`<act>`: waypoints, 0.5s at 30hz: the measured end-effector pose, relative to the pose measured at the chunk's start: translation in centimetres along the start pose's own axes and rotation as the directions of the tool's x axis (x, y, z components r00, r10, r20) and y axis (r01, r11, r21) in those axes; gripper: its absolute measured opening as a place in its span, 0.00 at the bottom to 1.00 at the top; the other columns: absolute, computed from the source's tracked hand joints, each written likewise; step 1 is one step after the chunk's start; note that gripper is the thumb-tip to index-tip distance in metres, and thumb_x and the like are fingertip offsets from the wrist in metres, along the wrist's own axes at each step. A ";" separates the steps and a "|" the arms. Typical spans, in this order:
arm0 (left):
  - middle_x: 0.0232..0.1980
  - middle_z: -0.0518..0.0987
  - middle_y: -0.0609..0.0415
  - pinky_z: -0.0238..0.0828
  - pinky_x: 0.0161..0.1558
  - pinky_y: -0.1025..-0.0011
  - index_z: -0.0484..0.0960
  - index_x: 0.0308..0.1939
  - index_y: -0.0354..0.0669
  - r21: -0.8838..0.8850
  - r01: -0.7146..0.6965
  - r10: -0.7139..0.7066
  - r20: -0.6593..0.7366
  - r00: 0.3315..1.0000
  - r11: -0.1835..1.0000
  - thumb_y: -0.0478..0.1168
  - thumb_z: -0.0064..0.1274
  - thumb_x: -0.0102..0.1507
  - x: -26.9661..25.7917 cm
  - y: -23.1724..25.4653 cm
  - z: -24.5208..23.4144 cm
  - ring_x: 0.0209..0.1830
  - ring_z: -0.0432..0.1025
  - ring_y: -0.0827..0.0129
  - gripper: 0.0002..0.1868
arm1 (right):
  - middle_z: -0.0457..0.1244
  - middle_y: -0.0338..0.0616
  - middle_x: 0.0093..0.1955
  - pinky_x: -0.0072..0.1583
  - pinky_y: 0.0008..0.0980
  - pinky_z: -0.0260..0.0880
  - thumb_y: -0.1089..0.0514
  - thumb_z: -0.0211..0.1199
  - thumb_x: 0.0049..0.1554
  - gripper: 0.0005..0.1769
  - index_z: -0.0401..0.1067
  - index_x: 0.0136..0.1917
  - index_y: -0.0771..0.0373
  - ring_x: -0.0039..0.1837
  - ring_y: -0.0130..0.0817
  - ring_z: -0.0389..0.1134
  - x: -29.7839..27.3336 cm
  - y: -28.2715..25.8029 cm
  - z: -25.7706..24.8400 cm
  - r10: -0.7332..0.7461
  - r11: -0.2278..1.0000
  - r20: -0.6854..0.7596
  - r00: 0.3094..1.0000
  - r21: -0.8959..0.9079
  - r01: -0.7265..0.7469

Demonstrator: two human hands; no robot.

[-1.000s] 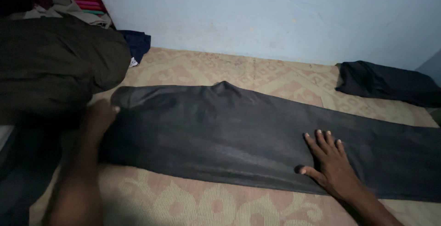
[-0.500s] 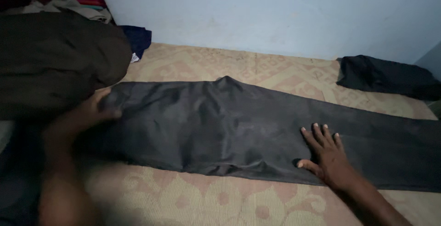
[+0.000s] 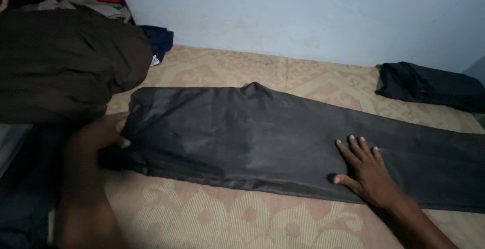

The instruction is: The person spreads a pair of trousers flat on a bed, aligns the legs together, and folds them into a compact square by hand.

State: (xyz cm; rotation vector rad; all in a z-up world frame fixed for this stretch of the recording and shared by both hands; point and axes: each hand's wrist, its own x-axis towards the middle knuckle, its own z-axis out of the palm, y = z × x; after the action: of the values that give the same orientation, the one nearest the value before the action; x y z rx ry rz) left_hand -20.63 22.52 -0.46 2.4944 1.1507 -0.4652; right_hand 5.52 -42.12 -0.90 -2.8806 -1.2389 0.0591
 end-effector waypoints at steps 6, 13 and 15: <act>0.81 0.62 0.52 0.61 0.74 0.51 0.55 0.81 0.62 -0.017 0.012 -0.012 0.002 1.000 1.000 0.37 0.72 0.55 2.5 -0.6 1.8 0.78 0.62 0.54 0.56 | 0.36 0.54 0.84 0.78 0.60 0.37 0.21 0.59 0.46 0.60 0.44 0.82 0.48 0.85 0.54 0.32 2.4 -7.3 -4.2 0.098 0.984 0.064 0.993 0.140 -0.106; 0.82 0.60 0.53 0.61 0.74 0.48 0.58 0.80 0.72 -0.085 0.037 -0.036 0.021 0.999 0.996 0.42 0.73 0.54 -0.4 -0.1 -0.1 0.79 0.59 0.50 0.55 | 0.32 0.74 0.83 0.76 0.64 0.25 0.19 0.58 0.51 0.67 0.41 0.82 0.67 0.84 0.68 0.25 1.5 -20.1 -3.3 -0.514 0.830 -0.110 0.851 0.185 0.526; 0.83 0.59 0.52 0.60 0.75 0.47 0.57 0.80 0.73 -0.068 0.069 -0.066 0.035 0.997 0.995 0.43 0.72 0.55 -0.8 0.0 -0.4 0.79 0.59 0.50 0.54 | 0.31 0.72 0.83 0.76 0.66 0.22 0.16 0.57 0.48 0.72 0.37 0.82 0.68 0.83 0.69 0.22 0.2 -21.0 -2.7 -0.540 0.832 0.134 0.831 0.231 0.504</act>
State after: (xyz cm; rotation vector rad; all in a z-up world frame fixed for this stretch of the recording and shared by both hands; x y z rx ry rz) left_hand -21.06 22.22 0.22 2.3870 1.2208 -0.4743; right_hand -9.43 -27.49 2.22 -2.3200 -1.9020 0.4348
